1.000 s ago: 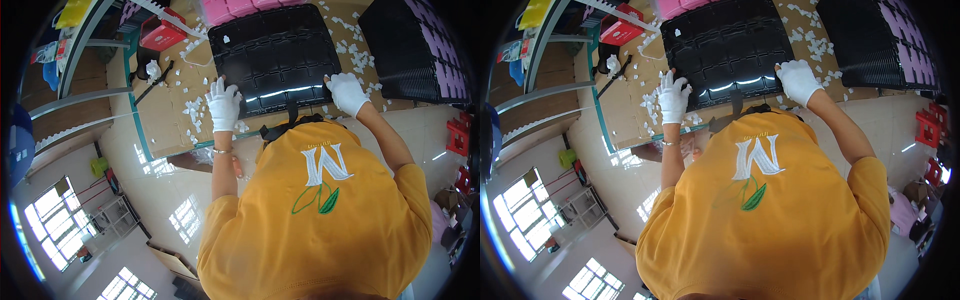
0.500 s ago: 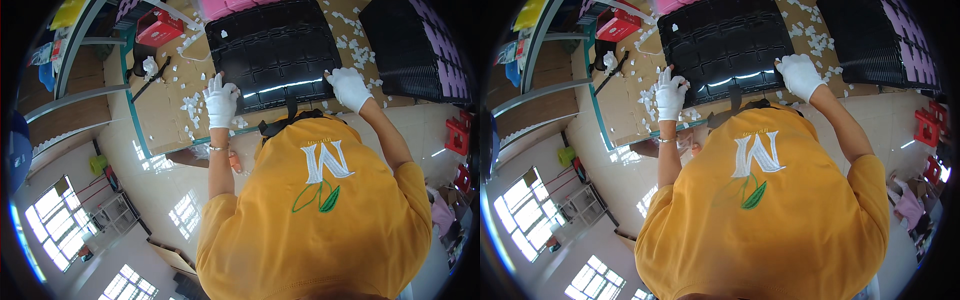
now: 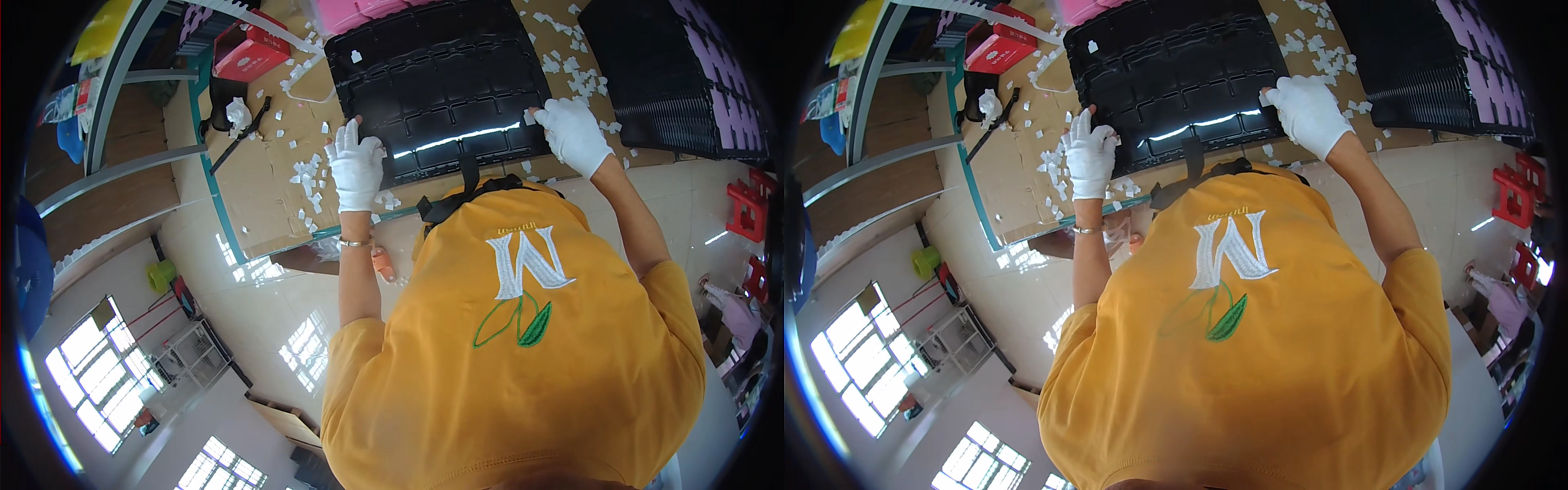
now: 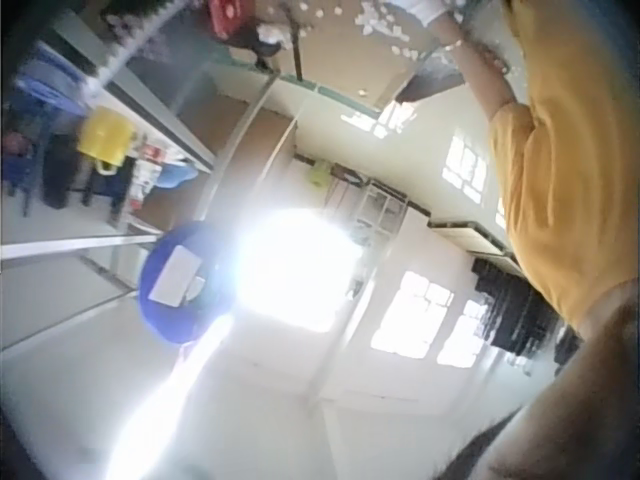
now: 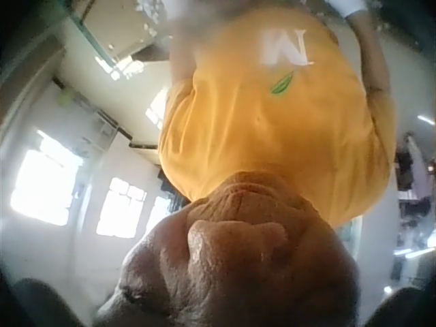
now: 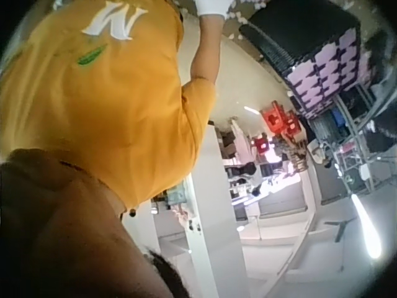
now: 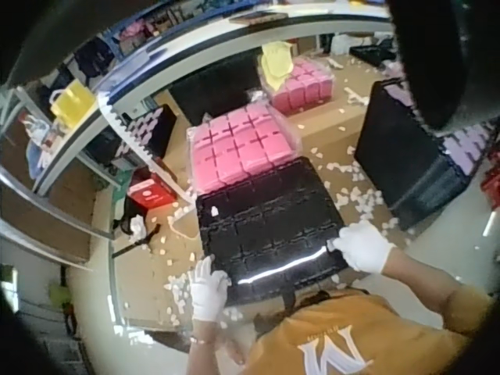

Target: The person assembles black plastic trays by placing pink inserts into them. They repeatedly pick up a pink insert, align it with the black tray, and press it into place. The person also removes small white debris from the tray surface during the process.

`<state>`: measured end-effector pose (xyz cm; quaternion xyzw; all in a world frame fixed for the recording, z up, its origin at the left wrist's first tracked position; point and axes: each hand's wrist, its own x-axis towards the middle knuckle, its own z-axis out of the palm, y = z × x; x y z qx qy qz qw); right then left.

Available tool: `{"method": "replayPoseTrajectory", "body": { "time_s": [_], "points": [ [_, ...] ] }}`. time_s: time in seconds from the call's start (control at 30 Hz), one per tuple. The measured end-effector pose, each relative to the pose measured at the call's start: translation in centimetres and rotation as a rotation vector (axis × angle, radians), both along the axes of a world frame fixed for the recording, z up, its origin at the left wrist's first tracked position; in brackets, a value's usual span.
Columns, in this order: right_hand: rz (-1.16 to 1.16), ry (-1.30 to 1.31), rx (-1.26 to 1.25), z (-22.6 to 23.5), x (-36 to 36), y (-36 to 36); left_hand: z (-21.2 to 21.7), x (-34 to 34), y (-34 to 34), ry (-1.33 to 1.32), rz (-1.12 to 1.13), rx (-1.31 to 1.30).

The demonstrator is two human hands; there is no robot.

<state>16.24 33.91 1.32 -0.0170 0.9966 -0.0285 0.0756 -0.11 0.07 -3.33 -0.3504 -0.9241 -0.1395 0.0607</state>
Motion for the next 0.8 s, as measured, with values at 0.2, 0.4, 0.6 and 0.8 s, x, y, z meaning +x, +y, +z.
{"method": "replayPoseTrajectory", "body": {
  "time_s": [0.2, 0.4, 0.6, 0.8],
  "points": [
    [-0.007, -0.012, 0.017, -0.5, 0.3, 0.2, -0.3, 0.2, 0.0, 0.086, 0.002, 0.031],
    [-0.025, 0.073, -0.056, -0.9, 2.1, 0.5, -1.4, 2.5, -1.1, 0.223, 0.064, 0.113],
    [-0.060, 0.113, -0.087, -1.1, 2.6, 1.2, -1.4, 2.7, -1.4, 0.218, 0.115, 0.196],
    [-0.057, 0.100, -0.092, -1.2, 1.7, 0.8, -0.8, 1.0, -0.8, 0.055, 0.090, 0.146]
  ]
}}
